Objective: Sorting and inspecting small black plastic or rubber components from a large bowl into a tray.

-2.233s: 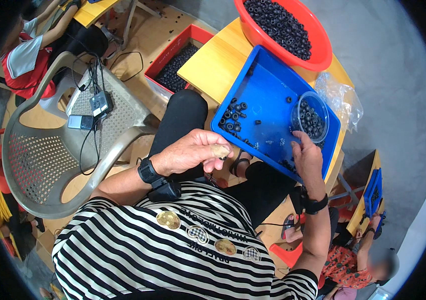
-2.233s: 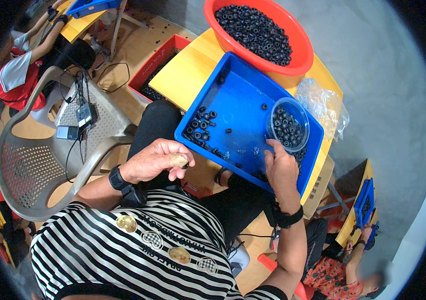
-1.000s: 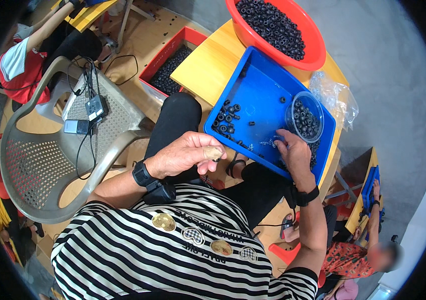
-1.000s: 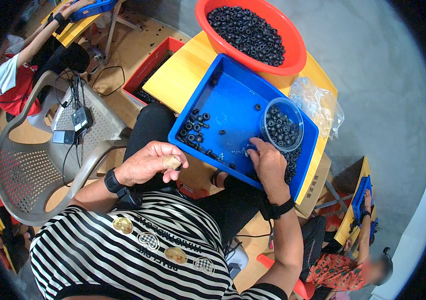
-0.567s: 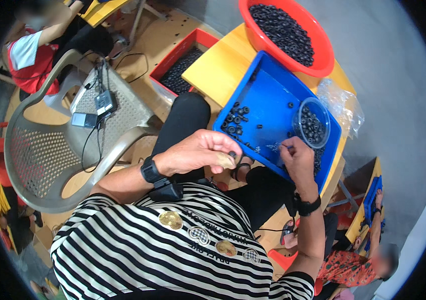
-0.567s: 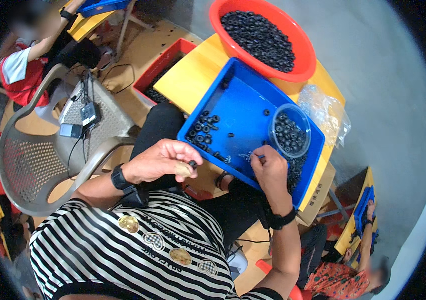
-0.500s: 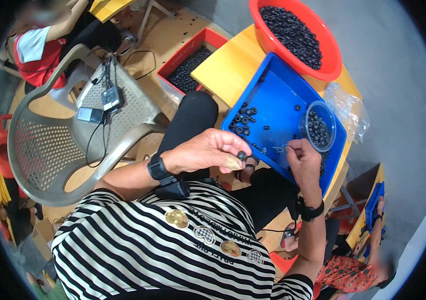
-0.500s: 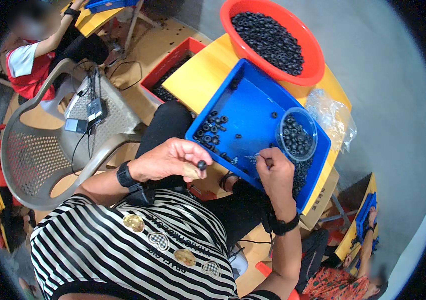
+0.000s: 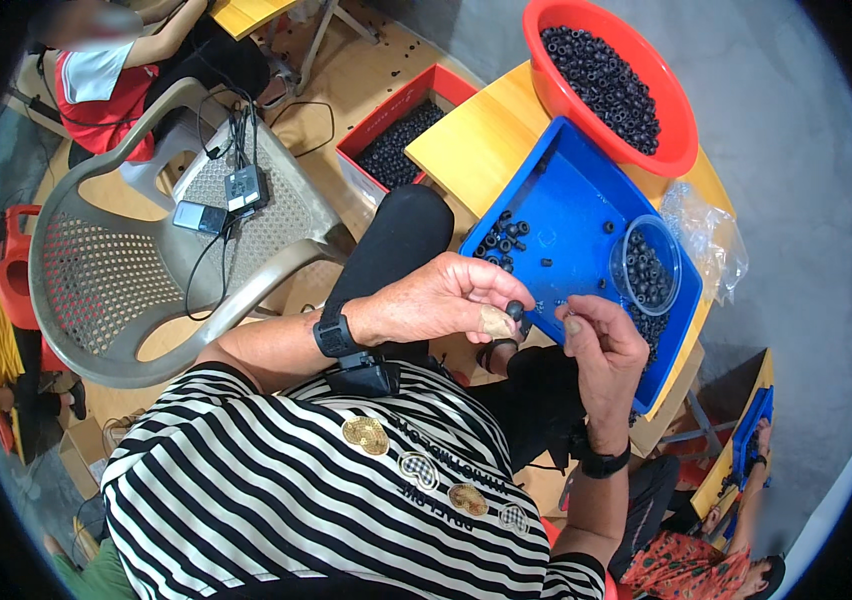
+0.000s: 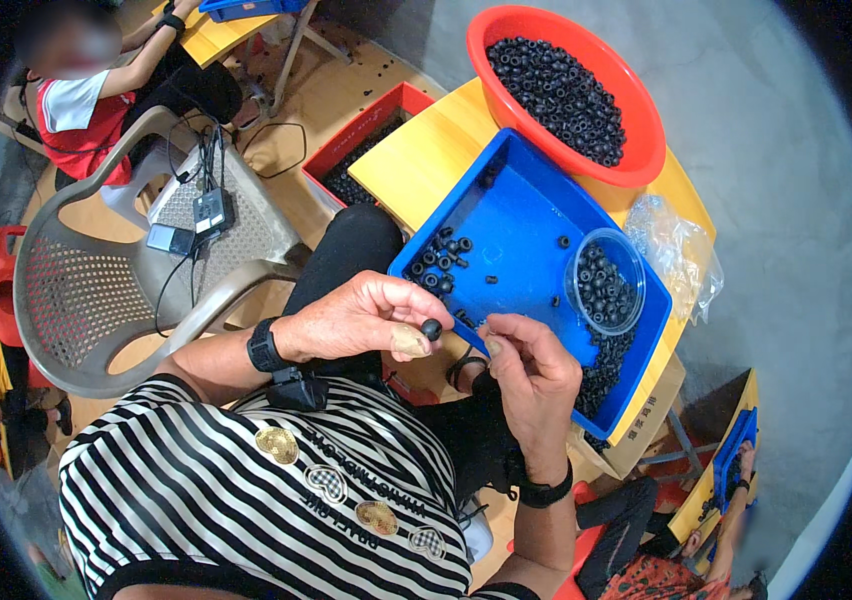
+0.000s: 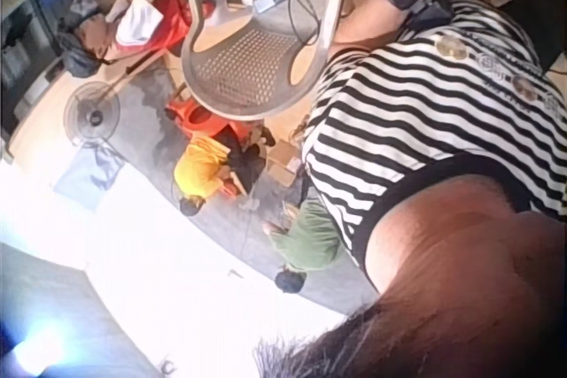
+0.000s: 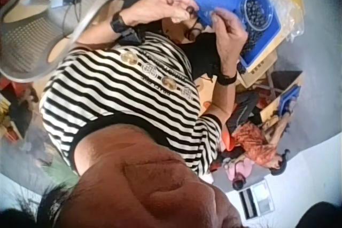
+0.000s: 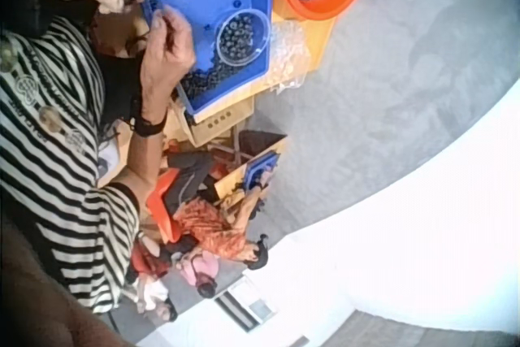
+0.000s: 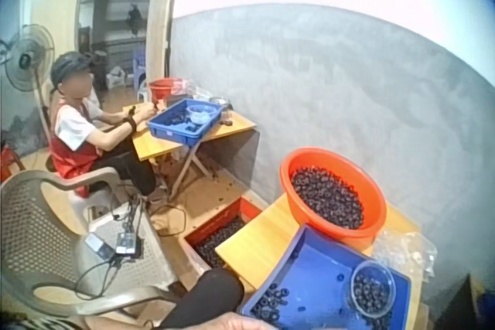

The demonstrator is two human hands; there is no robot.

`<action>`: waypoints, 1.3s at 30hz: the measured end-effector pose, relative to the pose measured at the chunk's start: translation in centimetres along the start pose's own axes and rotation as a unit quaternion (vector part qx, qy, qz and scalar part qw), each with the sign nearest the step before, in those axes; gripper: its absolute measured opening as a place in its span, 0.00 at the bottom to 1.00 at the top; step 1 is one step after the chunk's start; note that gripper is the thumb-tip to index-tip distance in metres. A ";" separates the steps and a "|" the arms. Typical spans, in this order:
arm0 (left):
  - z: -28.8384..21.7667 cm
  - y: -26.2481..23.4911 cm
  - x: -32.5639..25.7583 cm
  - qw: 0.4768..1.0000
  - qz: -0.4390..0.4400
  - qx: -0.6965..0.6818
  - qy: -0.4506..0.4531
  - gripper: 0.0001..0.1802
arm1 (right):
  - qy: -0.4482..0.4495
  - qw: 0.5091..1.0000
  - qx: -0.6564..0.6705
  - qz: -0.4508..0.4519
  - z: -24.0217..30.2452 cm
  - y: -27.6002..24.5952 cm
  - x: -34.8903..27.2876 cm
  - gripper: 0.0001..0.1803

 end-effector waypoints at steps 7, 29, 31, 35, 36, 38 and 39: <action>-0.9 1.1 0.2 0.994 -0.020 0.091 0.052 0.15 | -0.034 0.998 0.047 -0.009 0.5 0.4 -1.0 0.06; -1.4 1.0 -0.2 0.998 -0.016 0.059 0.029 0.08 | -0.055 0.986 0.157 -0.009 -0.2 2.6 -1.6 0.06; -1.2 1.0 -0.3 1.000 -0.002 0.028 -0.011 0.07 | -0.070 0.982 0.173 -0.013 0.0 2.6 -1.4 0.06; -0.2 0.8 -0.4 0.993 0.041 -0.110 -0.014 0.14 | -0.105 0.976 0.189 -0.037 0.5 2.4 -1.4 0.07; -0.1 0.8 -0.4 0.987 0.054 -0.151 -0.026 0.17 | -0.106 0.975 0.190 -0.039 0.6 2.4 -1.4 0.07; 0.1 0.8 -0.4 0.983 0.070 -0.168 -0.028 0.18 | -0.117 0.970 0.207 -0.044 0.9 2.4 -1.4 0.07; 0.1 0.9 -0.4 0.978 0.085 -0.188 -0.027 0.20 | -0.117 0.970 0.208 -0.047 0.9 2.5 -1.3 0.07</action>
Point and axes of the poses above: each hand's wrist, its own x-axis towards the middle knuckle, its own y-axis out of the palm, z = x × y, the point moved 5 cm from there along x, towards the middle knuckle, and after that the axes turned 5 degrees about x, right-handed, at the moved point
